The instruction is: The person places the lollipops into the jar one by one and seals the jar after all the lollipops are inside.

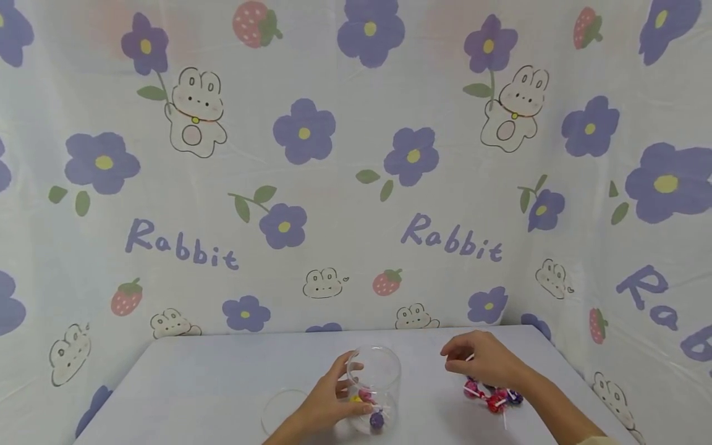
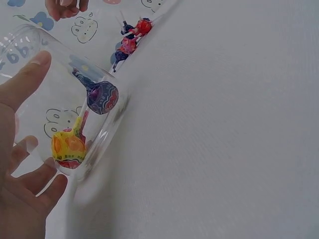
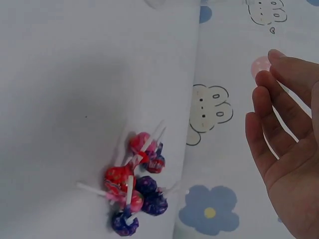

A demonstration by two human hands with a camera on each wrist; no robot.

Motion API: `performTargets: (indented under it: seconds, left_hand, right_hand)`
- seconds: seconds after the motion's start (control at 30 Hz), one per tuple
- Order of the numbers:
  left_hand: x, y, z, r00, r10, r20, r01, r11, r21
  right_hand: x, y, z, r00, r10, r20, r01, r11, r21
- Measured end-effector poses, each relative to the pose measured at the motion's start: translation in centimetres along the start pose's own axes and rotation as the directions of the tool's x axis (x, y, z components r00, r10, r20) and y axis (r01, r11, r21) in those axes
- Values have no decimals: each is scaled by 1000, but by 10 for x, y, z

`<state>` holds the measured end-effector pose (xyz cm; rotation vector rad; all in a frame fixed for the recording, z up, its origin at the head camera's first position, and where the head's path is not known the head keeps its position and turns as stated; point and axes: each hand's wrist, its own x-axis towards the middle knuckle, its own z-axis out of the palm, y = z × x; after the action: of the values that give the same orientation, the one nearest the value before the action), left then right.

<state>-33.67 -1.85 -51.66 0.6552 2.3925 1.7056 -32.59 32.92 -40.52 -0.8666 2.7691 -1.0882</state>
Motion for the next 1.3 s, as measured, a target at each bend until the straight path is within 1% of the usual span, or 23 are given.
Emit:
performTargets:
  seconds: [0.1,0.23,0.4,0.53,0.67,0.77,0.93,1.0,1.17,1.27,1.3]
  left_hand:
    - [0,0,0,1000,-4,-2,4,1000,2]
    - [-1,1,1,1000,-2,-5,2,1000,10]
    - [-2,1,1,1000,6,-2,-6,1000,14]
    - [-2,0,0,1000,28,0,-28,1000,2]
    - [-1,0,-1,999,34,1,-34,999,-3]
    - [-1,-1,0,1000,27,-2,-27,1000,-1]
    - [1,-3,1,1000,11,-8,-11,1000,3]
    - [1,-3,1,1000,10,-7,-10,1000,4]
    - [1,-3,1,1000,22,-4,-22,1000,8]
    - [0,-3,1,1000,25,-4,-25,1000,10]
    - [0,-3,1,1000,20,-5,-20,1000,9]
  right_hand:
    - [-10,10,-5,1000,21,-20,-21,1000,-20]
    - [-23,22,-11,997,75,-35,-76,997,-25]
    - [-40,38,-17,986,160,-57,-160,987,3]
    - [-52,51,-20,974,215,-70,-214,977,14]
    - [-62,66,-21,948,306,-85,-305,952,29]
    - [-67,78,-19,917,385,-102,-382,923,43]
    - [-71,91,-13,869,474,-142,-473,880,40]
    - [-73,96,-9,860,485,-159,-487,873,29]
    - [-79,111,2,851,489,-193,-501,865,-18]
    - [-78,115,8,826,530,-192,-544,838,-30]
    - [-78,116,9,821,538,-188,-553,832,-34]
